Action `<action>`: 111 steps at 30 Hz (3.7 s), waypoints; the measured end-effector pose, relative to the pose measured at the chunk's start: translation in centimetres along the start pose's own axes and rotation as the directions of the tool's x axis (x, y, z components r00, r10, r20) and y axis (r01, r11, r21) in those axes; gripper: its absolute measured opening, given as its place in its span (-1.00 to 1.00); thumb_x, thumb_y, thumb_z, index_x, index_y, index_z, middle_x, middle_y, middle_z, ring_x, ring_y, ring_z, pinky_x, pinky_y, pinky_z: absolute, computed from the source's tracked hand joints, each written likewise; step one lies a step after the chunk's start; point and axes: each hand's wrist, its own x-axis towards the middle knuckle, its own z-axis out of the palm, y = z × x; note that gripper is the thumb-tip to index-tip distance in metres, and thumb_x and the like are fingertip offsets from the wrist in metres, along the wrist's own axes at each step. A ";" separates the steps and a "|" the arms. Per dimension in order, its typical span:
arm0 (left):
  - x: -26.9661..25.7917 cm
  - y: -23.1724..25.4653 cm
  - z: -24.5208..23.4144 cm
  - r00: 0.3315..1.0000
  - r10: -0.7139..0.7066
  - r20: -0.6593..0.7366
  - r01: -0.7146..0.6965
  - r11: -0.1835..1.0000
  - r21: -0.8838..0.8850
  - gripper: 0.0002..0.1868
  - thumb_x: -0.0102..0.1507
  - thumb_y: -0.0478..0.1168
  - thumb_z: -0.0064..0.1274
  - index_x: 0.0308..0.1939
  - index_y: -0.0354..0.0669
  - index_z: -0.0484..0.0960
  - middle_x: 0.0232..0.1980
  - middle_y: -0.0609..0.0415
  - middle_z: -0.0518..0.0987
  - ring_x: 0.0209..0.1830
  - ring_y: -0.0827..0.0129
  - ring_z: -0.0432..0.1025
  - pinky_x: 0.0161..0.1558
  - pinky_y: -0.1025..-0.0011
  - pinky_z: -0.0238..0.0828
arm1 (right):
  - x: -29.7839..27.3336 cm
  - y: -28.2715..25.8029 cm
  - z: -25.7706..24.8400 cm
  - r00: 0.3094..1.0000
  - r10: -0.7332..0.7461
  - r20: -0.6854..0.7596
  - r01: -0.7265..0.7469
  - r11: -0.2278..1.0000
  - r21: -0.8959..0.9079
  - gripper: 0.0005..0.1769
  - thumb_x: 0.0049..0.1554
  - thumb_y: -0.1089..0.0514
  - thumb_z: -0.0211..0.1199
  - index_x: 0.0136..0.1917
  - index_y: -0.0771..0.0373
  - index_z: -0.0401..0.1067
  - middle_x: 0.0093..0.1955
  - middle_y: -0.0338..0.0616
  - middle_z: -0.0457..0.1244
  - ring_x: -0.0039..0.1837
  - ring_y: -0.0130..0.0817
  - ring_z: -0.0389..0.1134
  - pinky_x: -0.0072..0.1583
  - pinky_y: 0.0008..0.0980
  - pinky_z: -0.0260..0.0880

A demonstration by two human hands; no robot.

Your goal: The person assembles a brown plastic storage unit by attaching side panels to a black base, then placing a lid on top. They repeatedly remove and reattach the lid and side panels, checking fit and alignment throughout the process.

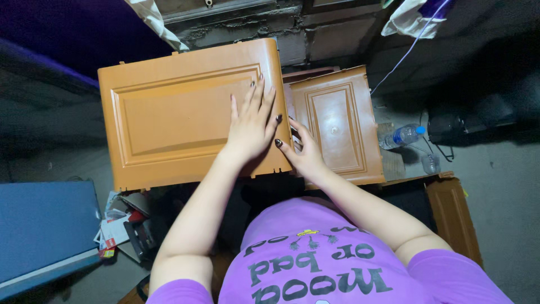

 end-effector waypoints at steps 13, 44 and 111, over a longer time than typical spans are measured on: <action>12.6 -5.9 1.5 0.983 -0.013 -0.182 0.011 1.000 -0.014 -0.52 0.30 0.05 0.03 0.21 -0.09 0.50 0.10 -0.09 0.46 0.19 -0.03 0.31 0.39 -0.11 0.02 | -0.2 -2.1 0.6 0.997 -0.007 -0.080 0.003 0.999 -0.050 -0.30 0.19 0.12 0.34 0.50 0.41 0.21 0.48 0.14 0.21 0.51 -0.14 0.24 0.48 -0.24 0.23; 14.8 -7.5 2.0 0.988 0.106 -0.109 -0.119 0.985 -0.124 -0.49 0.14 0.05 0.16 0.10 -0.04 0.48 0.08 -0.05 0.46 0.14 0.04 0.35 0.18 0.03 0.15 | -2.8 -0.4 3.4 0.961 0.107 -0.254 -0.089 0.993 0.078 -0.35 0.17 0.20 0.34 0.45 0.37 0.19 0.47 0.03 0.15 0.50 -0.20 0.22 0.50 -0.21 0.24; 15.7 -4.3 3.3 0.987 -0.064 -0.150 0.065 0.998 0.002 -0.32 -0.03 -0.01 0.27 0.06 -0.23 0.39 0.06 -0.11 0.42 0.14 0.01 0.30 0.21 -0.05 0.03 | -3.7 -1.3 3.6 0.874 -0.430 -0.229 0.153 0.689 -0.709 -0.51 0.10 0.16 0.35 0.26 0.31 0.33 0.38 0.08 0.25 0.03 0.07 0.46 0.00 -0.18 0.50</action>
